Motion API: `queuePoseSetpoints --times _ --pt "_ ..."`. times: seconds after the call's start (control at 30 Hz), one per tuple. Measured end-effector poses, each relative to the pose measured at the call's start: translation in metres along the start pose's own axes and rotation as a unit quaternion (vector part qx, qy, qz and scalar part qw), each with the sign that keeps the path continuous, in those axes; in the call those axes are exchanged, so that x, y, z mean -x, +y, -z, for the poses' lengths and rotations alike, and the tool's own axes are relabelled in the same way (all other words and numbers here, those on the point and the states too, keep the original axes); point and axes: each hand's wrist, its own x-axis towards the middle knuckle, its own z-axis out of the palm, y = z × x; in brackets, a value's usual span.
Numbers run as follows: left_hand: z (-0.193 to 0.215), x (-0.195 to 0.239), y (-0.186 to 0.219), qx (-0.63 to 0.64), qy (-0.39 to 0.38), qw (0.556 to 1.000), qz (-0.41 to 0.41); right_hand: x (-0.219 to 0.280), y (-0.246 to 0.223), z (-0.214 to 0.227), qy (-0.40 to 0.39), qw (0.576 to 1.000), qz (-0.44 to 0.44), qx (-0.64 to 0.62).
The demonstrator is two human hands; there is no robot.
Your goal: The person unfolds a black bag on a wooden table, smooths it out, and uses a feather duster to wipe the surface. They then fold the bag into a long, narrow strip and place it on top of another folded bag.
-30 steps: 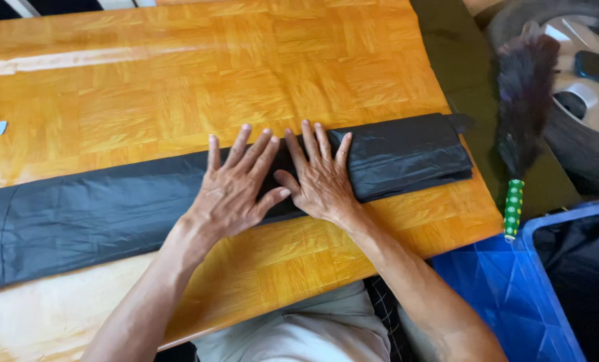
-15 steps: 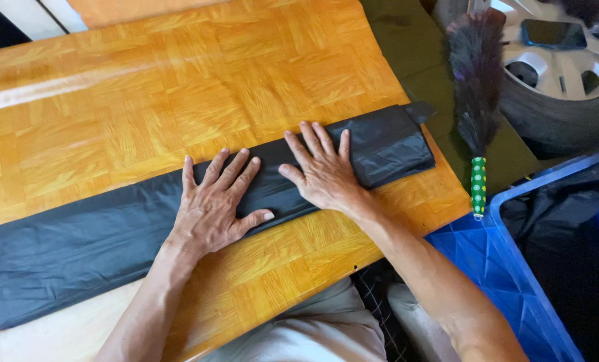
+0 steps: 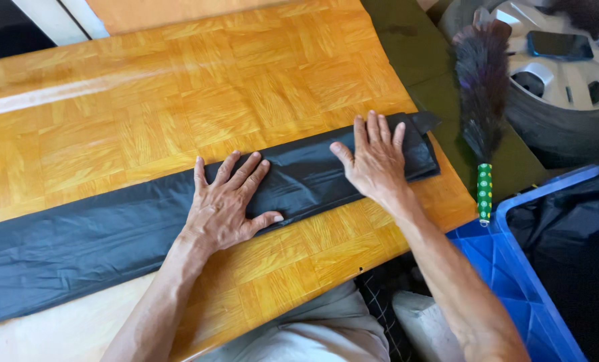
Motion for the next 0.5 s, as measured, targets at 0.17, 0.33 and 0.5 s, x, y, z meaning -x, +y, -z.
queuePoseSetpoints --times 0.17,0.33,0.5 --pt "-0.006 0.000 -0.002 0.004 0.021 1.000 -0.011 0.001 -0.095 -0.019 0.117 0.955 0.240 -0.132" --pt "-0.011 0.000 -0.004 0.000 0.039 0.999 -0.014 -0.010 -0.105 -0.051 0.051 0.936 0.304 -0.168" --pt "-0.012 0.000 -0.007 0.005 0.055 0.998 -0.019 -0.012 -0.038 -0.019 0.009 0.975 0.204 -0.083"
